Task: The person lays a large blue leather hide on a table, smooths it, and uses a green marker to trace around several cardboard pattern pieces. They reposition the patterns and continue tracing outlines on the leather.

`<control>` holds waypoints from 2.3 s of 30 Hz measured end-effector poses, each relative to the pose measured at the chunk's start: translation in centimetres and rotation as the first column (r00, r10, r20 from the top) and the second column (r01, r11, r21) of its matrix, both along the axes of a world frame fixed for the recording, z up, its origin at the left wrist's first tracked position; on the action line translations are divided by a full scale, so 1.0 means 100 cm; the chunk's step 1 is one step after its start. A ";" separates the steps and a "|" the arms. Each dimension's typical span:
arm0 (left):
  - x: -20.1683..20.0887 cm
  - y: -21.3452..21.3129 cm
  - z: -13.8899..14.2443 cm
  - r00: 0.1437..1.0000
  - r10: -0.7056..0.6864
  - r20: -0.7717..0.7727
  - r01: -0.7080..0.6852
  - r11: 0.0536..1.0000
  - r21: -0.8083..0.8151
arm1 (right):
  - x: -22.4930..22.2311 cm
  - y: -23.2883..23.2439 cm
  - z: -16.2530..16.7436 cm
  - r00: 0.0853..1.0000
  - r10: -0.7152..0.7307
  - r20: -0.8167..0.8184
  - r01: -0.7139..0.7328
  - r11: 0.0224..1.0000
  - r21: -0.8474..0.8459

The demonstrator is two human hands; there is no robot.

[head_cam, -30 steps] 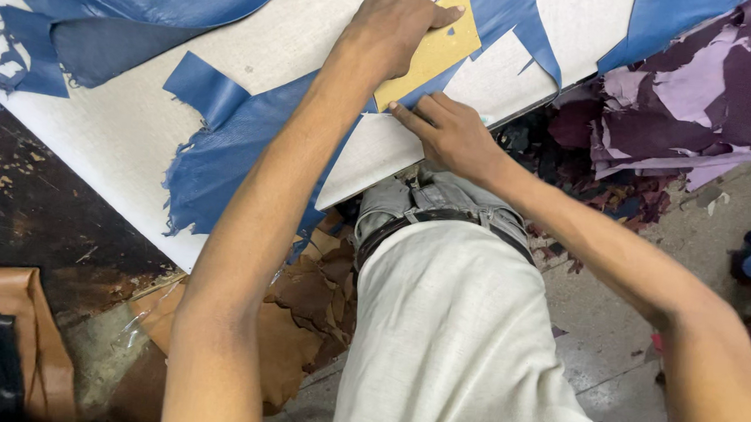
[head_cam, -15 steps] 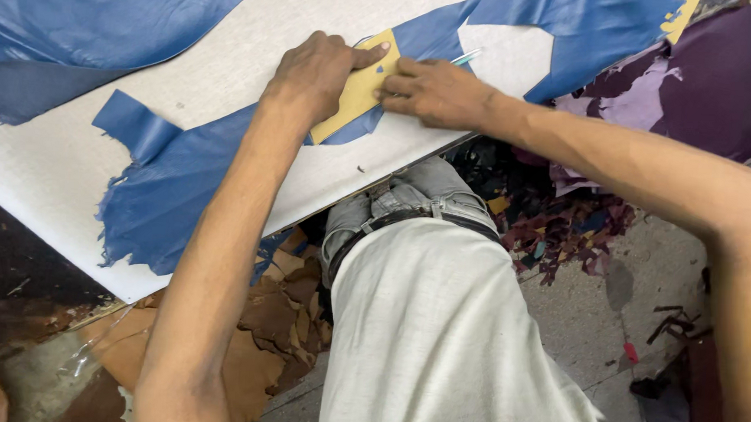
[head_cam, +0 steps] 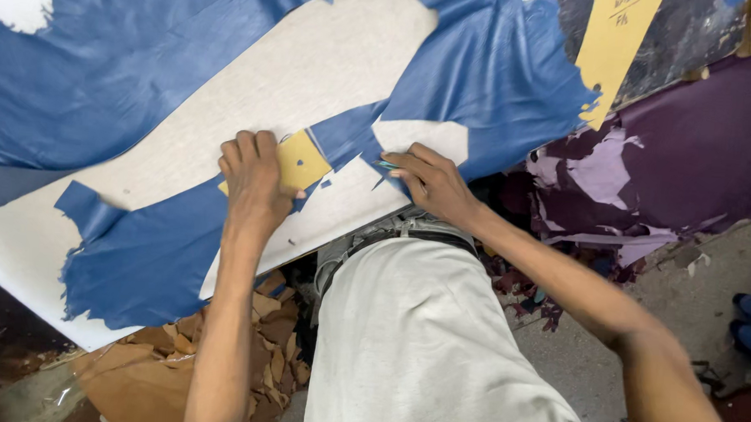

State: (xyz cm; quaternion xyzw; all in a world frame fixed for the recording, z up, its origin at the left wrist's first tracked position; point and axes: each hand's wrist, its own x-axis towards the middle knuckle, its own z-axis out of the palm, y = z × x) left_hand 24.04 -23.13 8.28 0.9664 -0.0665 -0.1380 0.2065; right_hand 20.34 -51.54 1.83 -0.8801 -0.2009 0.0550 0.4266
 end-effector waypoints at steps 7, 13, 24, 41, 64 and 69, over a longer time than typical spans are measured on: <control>-0.014 -0.024 0.024 0.982 -0.188 -0.011 0.186 0.961 0.203 | 0.016 -0.015 -0.009 0.881 -0.076 -0.466 0.245 0.917 0.314; -0.003 -0.077 0.013 0.827 -0.470 0.310 0.447 0.883 0.145 | 0.051 -0.021 -0.003 0.672 0.106 -0.733 0.297 0.868 0.398; 0.091 -0.098 -0.021 0.913 -0.044 0.407 0.115 0.981 -0.153 | 0.159 -0.089 0.027 0.791 -0.284 -0.543 0.418 0.897 0.140; -0.032 -0.087 -0.045 0.988 0.089 0.129 -0.059 0.974 -0.221 | 0.125 -0.059 0.074 0.803 -0.495 -0.333 0.567 0.807 0.166; -0.245 0.227 -0.094 0.100 0.995 -0.026 -0.862 0.073 -0.502 | 0.027 0.292 0.025 0.994 0.005 -0.112 -0.026 0.982 -0.187; -0.221 0.234 -0.093 0.243 0.966 -0.087 -0.857 0.172 -0.485 | 0.024 0.295 0.019 0.986 0.167 0.008 -0.161 0.963 -0.214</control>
